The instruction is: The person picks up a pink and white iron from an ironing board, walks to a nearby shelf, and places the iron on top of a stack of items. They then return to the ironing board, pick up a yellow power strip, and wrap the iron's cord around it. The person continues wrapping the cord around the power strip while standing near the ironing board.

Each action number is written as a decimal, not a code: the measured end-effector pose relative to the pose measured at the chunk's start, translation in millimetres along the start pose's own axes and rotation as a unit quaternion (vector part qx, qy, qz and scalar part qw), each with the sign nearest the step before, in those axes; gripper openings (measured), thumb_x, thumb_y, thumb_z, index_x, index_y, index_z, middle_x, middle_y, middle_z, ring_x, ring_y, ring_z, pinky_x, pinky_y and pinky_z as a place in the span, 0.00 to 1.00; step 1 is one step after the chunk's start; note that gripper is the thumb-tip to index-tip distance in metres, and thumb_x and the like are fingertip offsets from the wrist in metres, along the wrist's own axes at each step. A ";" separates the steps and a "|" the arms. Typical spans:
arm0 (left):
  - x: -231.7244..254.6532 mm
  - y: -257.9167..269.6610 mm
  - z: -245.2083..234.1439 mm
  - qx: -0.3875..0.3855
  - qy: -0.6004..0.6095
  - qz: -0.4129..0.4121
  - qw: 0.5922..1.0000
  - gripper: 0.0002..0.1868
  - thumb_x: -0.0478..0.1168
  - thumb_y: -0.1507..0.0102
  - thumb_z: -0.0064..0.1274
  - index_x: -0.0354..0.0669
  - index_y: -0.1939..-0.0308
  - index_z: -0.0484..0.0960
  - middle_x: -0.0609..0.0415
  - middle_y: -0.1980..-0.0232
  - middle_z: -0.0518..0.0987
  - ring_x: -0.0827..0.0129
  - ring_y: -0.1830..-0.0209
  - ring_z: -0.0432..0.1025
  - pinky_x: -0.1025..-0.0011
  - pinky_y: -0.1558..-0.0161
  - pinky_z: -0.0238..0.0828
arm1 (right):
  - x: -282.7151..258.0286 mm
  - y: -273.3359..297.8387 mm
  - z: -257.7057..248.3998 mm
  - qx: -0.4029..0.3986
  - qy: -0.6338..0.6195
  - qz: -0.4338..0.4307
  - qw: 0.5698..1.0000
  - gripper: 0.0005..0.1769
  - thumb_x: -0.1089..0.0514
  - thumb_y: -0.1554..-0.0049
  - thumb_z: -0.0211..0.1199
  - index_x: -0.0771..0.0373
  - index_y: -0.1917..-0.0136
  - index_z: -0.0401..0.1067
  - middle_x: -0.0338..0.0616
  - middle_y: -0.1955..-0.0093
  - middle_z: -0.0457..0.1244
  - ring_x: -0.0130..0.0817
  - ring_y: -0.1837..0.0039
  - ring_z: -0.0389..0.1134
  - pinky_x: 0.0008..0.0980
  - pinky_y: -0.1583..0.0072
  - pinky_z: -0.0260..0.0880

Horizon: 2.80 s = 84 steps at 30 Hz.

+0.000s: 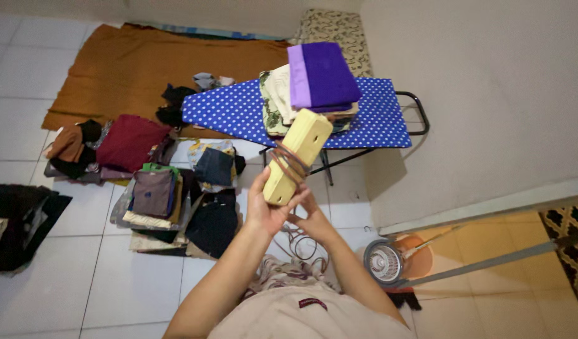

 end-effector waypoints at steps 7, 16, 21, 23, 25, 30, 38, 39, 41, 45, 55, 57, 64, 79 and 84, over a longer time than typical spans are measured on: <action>32.4 20.0 -2.2 0.001 -0.104 -0.020 0.994 0.34 0.56 0.40 0.49 0.41 0.35 0.71 0.38 0.41 0.78 0.45 0.45 0.76 0.42 0.45 0.75 | 81.9 17.6 -33.2 0.022 0.093 0.178 0.979 0.14 0.54 0.39 0.64 0.68 0.58 0.75 0.48 0.65 0.65 0.30 0.62 0.63 0.32 0.58 0.63; 60.5 53.0 -28.9 -0.187 -0.488 -0.051 0.851 0.27 0.41 0.48 0.64 0.31 0.46 0.84 0.44 0.51 0.85 0.59 0.51 0.78 0.62 0.47 0.74 | 135.9 11.4 -167.6 0.245 0.181 0.321 0.897 0.09 0.62 0.49 0.60 0.65 0.59 0.80 0.50 0.68 0.66 0.36 0.69 0.63 0.38 0.66 0.62; 35.3 40.3 -34.2 -0.171 -0.725 -0.014 0.667 0.28 0.49 0.53 0.67 0.36 0.53 0.88 0.45 0.54 0.86 0.59 0.52 0.79 0.65 0.49 0.76 | 92.6 -38.0 -202.9 0.293 0.137 0.222 0.920 0.07 0.65 0.51 0.58 0.65 0.63 0.77 0.44 0.68 0.66 0.32 0.68 0.60 0.39 0.67 0.58; 33.4 37.0 -28.1 -0.158 -0.812 0.080 0.557 0.30 0.52 0.55 0.67 0.38 0.53 0.88 0.44 0.54 0.85 0.55 0.53 0.79 0.64 0.49 0.75 | 55.5 -49.8 -203.0 0.297 0.166 0.142 0.930 0.05 0.67 0.51 0.59 0.64 0.66 0.74 0.42 0.69 0.65 0.26 0.66 0.60 0.35 0.66 0.58; 34.9 34.2 -31.0 -0.058 -0.842 0.087 0.529 0.31 0.54 0.56 0.67 0.39 0.54 0.87 0.42 0.54 0.83 0.51 0.53 0.79 0.62 0.49 0.76 | 22.8 -46.0 -191.3 0.285 0.181 0.182 0.924 0.10 0.64 0.46 0.62 0.64 0.68 0.68 0.43 0.70 0.59 0.29 0.68 0.54 0.37 0.67 0.51; 42.6 21.6 -35.5 0.130 -0.841 0.177 0.495 0.32 0.57 0.53 0.68 0.36 0.56 0.86 0.40 0.53 0.81 0.46 0.54 0.77 0.56 0.51 0.75 | -63.6 -18.2 -128.7 0.143 0.178 0.116 0.967 0.11 0.63 0.50 0.67 0.62 0.68 0.65 0.36 0.71 0.58 0.22 0.67 0.56 0.28 0.66 0.55; 90.9 6.1 -61.1 0.240 -0.578 0.353 0.696 0.24 0.48 0.45 0.67 0.33 0.51 0.85 0.45 0.55 0.83 0.58 0.56 0.80 0.65 0.53 0.76 | -67.0 47.8 -51.4 -0.032 -0.002 0.209 0.977 0.13 0.51 0.36 0.59 0.62 0.53 0.77 0.31 0.71 0.59 0.21 0.69 0.57 0.23 0.67 0.56; 89.0 2.3 -66.1 0.216 -0.516 0.315 0.767 0.24 0.47 0.44 0.66 0.33 0.51 0.85 0.45 0.55 0.83 0.58 0.57 0.79 0.64 0.54 0.77 | -55.1 51.2 -47.3 -0.040 -0.041 0.209 0.976 0.15 0.51 0.34 0.58 0.64 0.52 0.77 0.32 0.72 0.58 0.22 0.70 0.55 0.23 0.67 0.54; 79.4 -5.4 -70.2 0.159 -0.376 0.232 0.883 0.23 0.45 0.44 0.65 0.33 0.50 0.84 0.46 0.55 0.84 0.58 0.58 0.79 0.62 0.57 0.79 | -25.3 59.1 -40.8 -0.070 -0.068 0.236 0.967 0.14 0.51 0.35 0.55 0.61 0.51 0.77 0.33 0.71 0.60 0.23 0.68 0.60 0.23 0.65 0.56; 55.2 -7.5 -66.3 0.123 -0.309 0.127 0.935 0.22 0.45 0.42 0.61 0.29 0.52 0.82 0.43 0.56 0.83 0.55 0.59 0.81 0.56 0.59 0.84 | 35.8 67.0 -24.3 -0.102 -0.087 0.226 0.965 0.14 0.52 0.34 0.54 0.62 0.50 0.76 0.35 0.65 0.66 0.24 0.59 0.67 0.24 0.54 0.67; 51.4 15.5 -31.5 -0.173 -0.459 -0.054 0.869 0.28 0.48 0.48 0.63 0.30 0.50 0.85 0.40 0.56 0.85 0.58 0.60 0.80 0.62 0.59 0.78 | 61.2 31.6 -54.9 0.040 0.008 0.200 0.979 0.12 0.49 0.43 0.62 0.59 0.52 0.76 0.36 0.58 0.68 0.26 0.57 0.69 0.31 0.54 0.74; 45.6 21.9 -24.6 -0.208 -0.567 -0.060 0.795 0.27 0.48 0.49 0.65 0.33 0.52 0.87 0.42 0.55 0.86 0.59 0.57 0.80 0.65 0.54 0.77 | 49.2 8.9 -71.3 0.099 0.031 0.293 0.950 0.12 0.50 0.45 0.67 0.62 0.58 0.77 0.36 0.61 0.70 0.26 0.61 0.70 0.33 0.56 0.75; 28.8 24.3 1.1 -0.054 -0.854 0.115 0.505 0.26 0.52 0.53 0.69 0.38 0.58 0.88 0.42 0.56 0.83 0.51 0.56 0.78 0.61 0.52 0.75 | -48.1 -18.4 -89.0 0.100 0.198 0.124 0.967 0.19 0.49 0.44 0.73 0.68 0.63 0.75 0.35 0.70 0.61 0.23 0.67 0.57 0.28 0.66 0.59; 50.2 -21.6 -56.4 0.107 -0.370 0.197 0.902 0.25 0.47 0.42 0.63 0.30 0.50 0.83 0.43 0.56 0.84 0.58 0.60 0.79 0.63 0.62 0.81 | 38.6 63.2 -9.8 -0.084 0.021 0.147 0.985 0.14 0.54 0.32 0.52 0.66 0.50 0.71 0.40 0.59 0.69 0.27 0.54 0.70 0.29 0.49 0.72; 24.7 -16.9 -65.9 0.009 -0.339 0.000 0.941 0.23 0.46 0.42 0.59 0.31 0.50 0.83 0.44 0.57 0.84 0.59 0.60 0.80 0.61 0.65 0.81 | 116.9 63.4 -20.0 -0.043 0.003 0.185 0.982 0.10 0.58 0.38 0.55 0.66 0.52 0.73 0.41 0.55 0.71 0.29 0.49 0.71 0.31 0.43 0.72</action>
Point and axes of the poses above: each hand's wrist, its own y-axis away from the middle knuckle, its own z-axis out of the palm, x = y × z, the point moved 4 cm from there along -y, towards the middle knuckle
